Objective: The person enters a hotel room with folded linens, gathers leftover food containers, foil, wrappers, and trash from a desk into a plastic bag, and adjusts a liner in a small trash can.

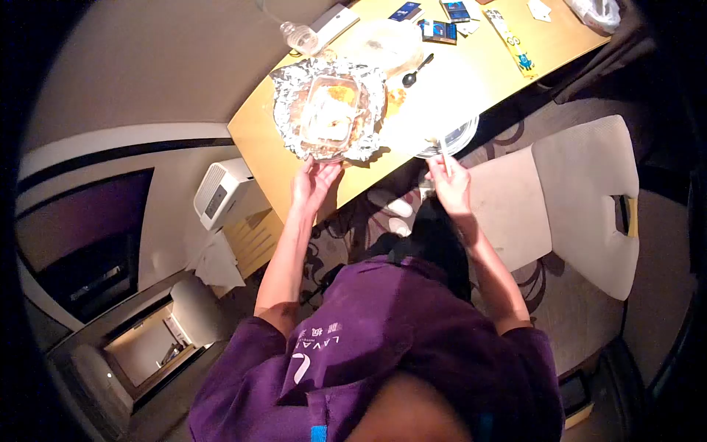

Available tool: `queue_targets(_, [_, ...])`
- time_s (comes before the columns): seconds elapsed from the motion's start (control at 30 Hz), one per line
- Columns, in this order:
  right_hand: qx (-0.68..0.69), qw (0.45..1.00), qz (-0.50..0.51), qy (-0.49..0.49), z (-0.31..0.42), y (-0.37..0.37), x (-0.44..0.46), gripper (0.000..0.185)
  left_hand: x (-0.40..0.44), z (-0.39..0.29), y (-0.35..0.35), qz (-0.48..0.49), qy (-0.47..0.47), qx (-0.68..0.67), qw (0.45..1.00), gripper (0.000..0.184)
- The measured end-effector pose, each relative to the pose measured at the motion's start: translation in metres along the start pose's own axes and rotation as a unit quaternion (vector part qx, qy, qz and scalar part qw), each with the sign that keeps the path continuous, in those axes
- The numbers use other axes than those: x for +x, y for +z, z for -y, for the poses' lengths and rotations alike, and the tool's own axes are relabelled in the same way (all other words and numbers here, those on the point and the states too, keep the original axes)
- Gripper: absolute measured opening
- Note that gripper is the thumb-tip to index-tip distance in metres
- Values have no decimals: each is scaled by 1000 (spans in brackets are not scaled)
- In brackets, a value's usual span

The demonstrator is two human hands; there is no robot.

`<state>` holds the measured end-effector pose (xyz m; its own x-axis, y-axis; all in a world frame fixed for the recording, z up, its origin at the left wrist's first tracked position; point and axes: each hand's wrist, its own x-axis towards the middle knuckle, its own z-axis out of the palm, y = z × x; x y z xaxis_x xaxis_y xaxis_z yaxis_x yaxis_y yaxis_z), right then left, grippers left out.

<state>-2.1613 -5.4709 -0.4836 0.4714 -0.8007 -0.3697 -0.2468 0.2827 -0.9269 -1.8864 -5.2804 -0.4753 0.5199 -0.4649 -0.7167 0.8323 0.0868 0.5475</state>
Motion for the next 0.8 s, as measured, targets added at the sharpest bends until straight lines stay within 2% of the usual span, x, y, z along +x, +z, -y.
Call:
queue_targets(0.07, [-4, 1000, 21, -21, -5, 17, -8, 20, 9, -6, 7, 29, 7, -33, 999, 39])
queue_targets(0.13, [-28, 999, 36, -19, -3, 31, -17, 21, 11, -8, 6, 17, 29, 58, 998, 34])
queue_targets(0.27, [-50, 997, 44, -36, -6, 57, -23, 24, 18, -16, -1, 32, 59, 125, 990, 30])
queue_targets(0.33, [-84, 992, 35, -87, -8, 67, -20, 27, 21, -18, 4, -13, 89, 164, 982, 25])
queue_targets(0.5, [-86, 993, 28, -69, -12, 82, -26, 32, 18, -23, -12, -80, 153, 195, 966, 12])
queue_targets(0.6, [-60, 993, -8, -104, -22, 83, -41, 24, 5, -33, -32, -78, 157, 207, 963, 12])
queue_targets(0.8, [24, 986, -160, -45, -57, 61, -42, 15, -17, -42, -93, -71, 146, 257, 953, 12])
